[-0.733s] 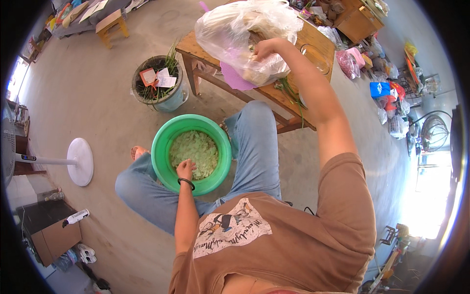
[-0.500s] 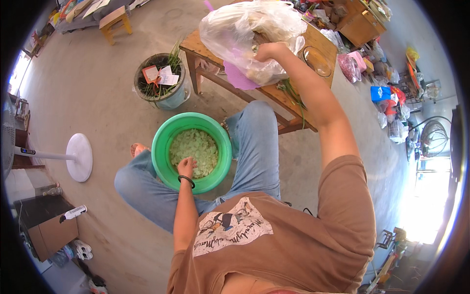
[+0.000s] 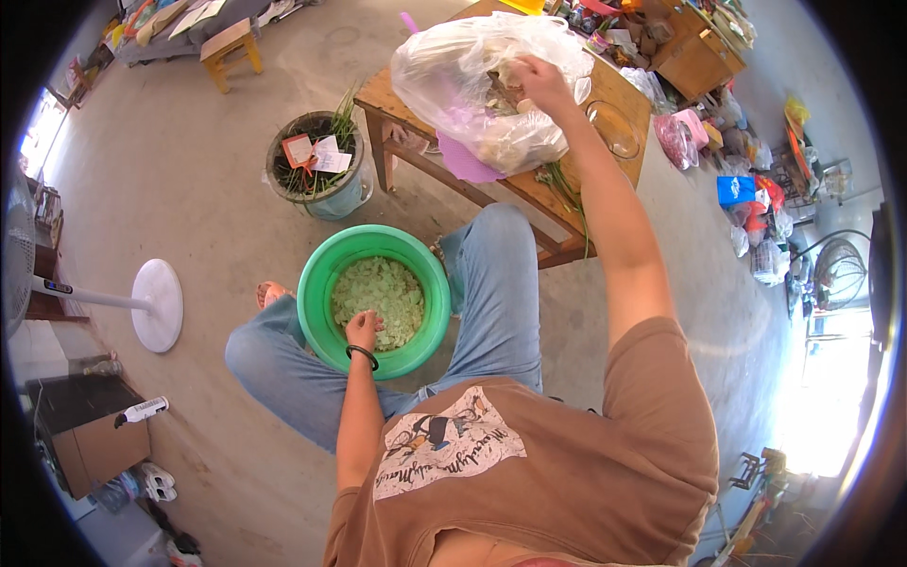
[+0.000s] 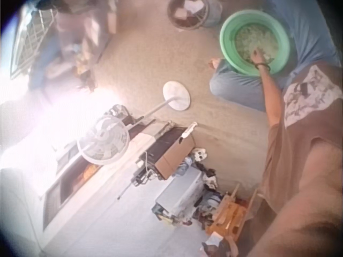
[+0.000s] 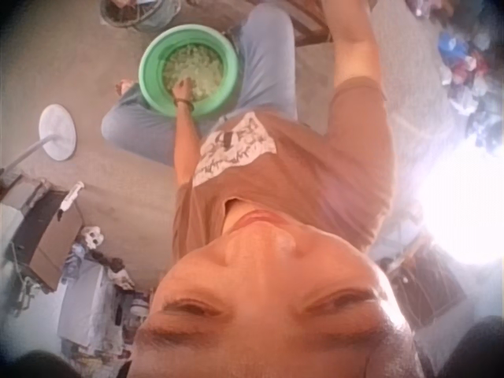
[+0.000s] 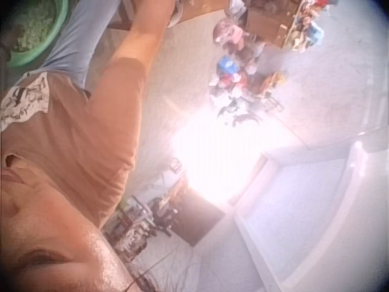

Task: The person mixes a light-colored dough by hand in a green basin containing shredded green vegetables, taking portions of dough from a bag on the table and working them into the mixture.

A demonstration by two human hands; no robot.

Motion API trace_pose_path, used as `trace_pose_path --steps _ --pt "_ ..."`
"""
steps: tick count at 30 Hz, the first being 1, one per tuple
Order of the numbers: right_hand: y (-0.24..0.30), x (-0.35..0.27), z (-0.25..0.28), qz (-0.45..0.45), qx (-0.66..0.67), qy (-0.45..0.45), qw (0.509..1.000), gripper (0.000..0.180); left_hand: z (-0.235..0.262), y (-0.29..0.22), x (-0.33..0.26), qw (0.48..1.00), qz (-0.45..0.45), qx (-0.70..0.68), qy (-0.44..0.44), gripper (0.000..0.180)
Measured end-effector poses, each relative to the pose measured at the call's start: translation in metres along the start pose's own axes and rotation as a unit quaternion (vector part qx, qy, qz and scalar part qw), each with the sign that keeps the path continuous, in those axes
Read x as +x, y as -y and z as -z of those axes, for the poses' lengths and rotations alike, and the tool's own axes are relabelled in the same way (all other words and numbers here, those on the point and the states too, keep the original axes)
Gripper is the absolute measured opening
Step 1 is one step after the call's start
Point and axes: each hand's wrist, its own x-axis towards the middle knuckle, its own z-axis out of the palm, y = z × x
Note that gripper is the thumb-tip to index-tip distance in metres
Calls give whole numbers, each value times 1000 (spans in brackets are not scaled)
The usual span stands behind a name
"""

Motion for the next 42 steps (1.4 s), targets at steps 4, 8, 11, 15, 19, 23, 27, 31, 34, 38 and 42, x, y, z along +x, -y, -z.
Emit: trace_pose_path --steps 4,8,11,15,19,23,27,31,34,38,42 --pt "49 -71 -12 78 328 52 940 34 18 19 13 998 -52 -21 8 24" --pt "42 -174 -120 24 371 218 902 26 1 -19 -1 991 -88 -75 73 26" --pt "20 -222 -211 -52 400 272 874 22 -1 -67 -31 981 -85 -105 140 33" --pt "8 -264 -281 -47 352 304 884 21 5 -80 -47 974 -29 -158 158 33" --pt "9 -276 -312 -18 265 238 934 18 13 -49 -32 984 -66 -88 139 34" --pt "7 -275 -317 -5 319 259 911 18 9 -34 -24 989 -76 -98 75 32" --pt "10 -274 -313 66 206 210 953 19 1 -31 -26 989 -88 -68 92 28" --pt "12 -273 -311 37 171 207 962 19 -8 -32 -30 984 -77 -90 133 20" --pt "11 -270 -314 -5 132 224 966 18 -12 -27 -29 982 -59 -130 125 16" --pt "14 -276 -327 -44 155 259 952 18 1 -10 -14 985 -17 -147 90 14" --pt "9 -266 -321 -85 135 239 958 25 -4 -26 -17 984 7 -172 48 15"
